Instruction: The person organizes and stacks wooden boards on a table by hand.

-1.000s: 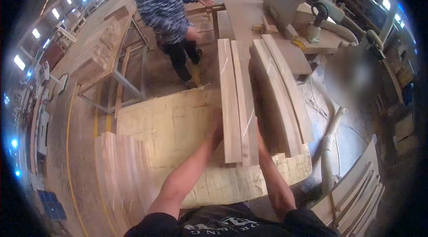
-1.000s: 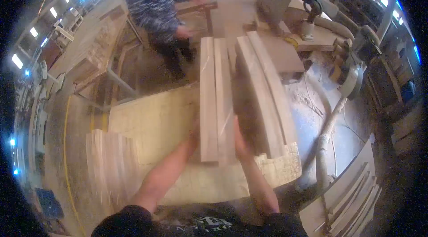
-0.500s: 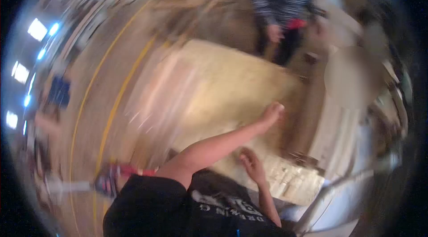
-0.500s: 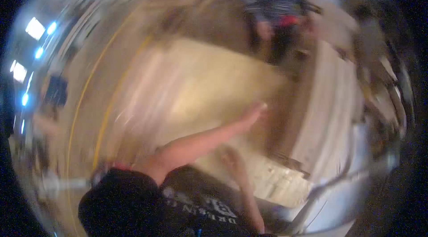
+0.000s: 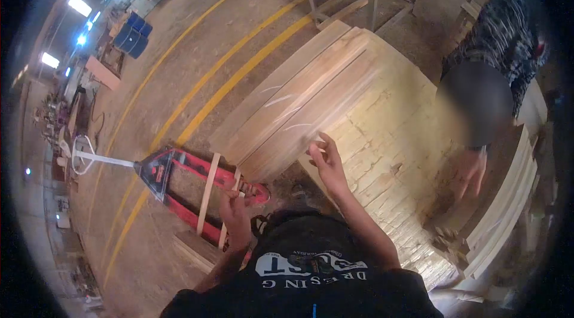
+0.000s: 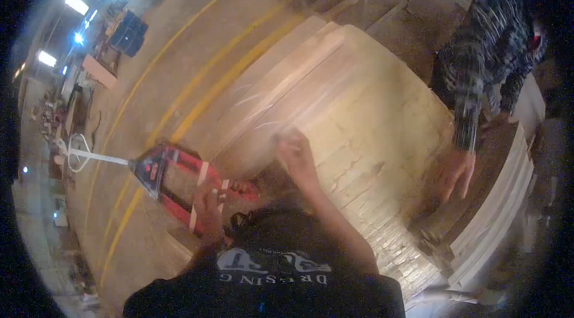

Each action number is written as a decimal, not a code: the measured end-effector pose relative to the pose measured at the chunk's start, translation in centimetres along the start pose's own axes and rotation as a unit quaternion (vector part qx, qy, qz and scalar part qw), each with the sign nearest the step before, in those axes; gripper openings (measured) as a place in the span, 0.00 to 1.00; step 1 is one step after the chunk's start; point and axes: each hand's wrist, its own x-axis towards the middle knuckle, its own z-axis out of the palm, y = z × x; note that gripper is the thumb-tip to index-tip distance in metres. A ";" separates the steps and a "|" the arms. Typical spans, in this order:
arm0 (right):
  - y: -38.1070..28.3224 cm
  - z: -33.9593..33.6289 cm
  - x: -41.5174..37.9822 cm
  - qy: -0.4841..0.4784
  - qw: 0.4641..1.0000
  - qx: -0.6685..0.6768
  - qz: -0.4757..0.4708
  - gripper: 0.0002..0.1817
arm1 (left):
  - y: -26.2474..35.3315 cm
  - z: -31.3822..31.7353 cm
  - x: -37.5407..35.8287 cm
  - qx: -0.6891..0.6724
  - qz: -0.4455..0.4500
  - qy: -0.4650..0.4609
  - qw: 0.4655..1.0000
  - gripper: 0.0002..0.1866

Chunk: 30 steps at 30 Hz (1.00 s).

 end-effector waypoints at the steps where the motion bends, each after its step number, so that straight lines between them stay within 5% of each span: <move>1: -0.2 1.0 0.1 -0.001 1.000 -0.010 0.003 0.34 | 0.9 0.5 -0.3 -0.007 -0.007 0.004 1.000 0.12; 4: -0.7 3.2 -0.2 0.035 0.999 0.010 0.027 0.39 | 1.3 1.7 -1.7 -0.035 -0.058 -0.071 0.995 0.11; 7: -1.0 3.5 -0.1 0.091 0.991 0.089 0.049 0.41 | 0.5 2.1 -2.4 -0.029 -0.022 -0.197 0.980 0.08; 9: 1.2 2.0 1.7 0.189 0.976 0.105 -0.024 0.41 | 0.5 2.9 -2.1 -0.014 0.051 -0.382 0.922 0.06; 12: -3.2 -0.8 0.5 0.223 0.970 0.090 -0.043 0.38 | 2.9 5.5 -1.6 -0.027 0.078 -0.450 0.889 0.05; 17: -4.8 -5.1 -3.0 0.111 0.942 0.311 -0.064 0.27 | 2.5 7.5 -1.0 0.054 0.141 -0.461 0.874 0.07; 23: -4.4 -5.2 -3.0 0.155 0.882 0.439 -0.068 0.24 | 4.7 10.2 -0.2 0.077 0.314 -0.422 0.847 0.08; 25: -5.4 -4.0 -3.0 0.152 0.880 0.444 -0.071 0.23 | 5.7 11.7 -0.1 0.065 0.442 -0.374 0.813 0.09; 30: -6.2 -2.1 -2.8 0.148 0.891 0.417 -0.102 0.22 | 5.8 14.4 0.8 0.085 0.524 -0.370 0.762 0.08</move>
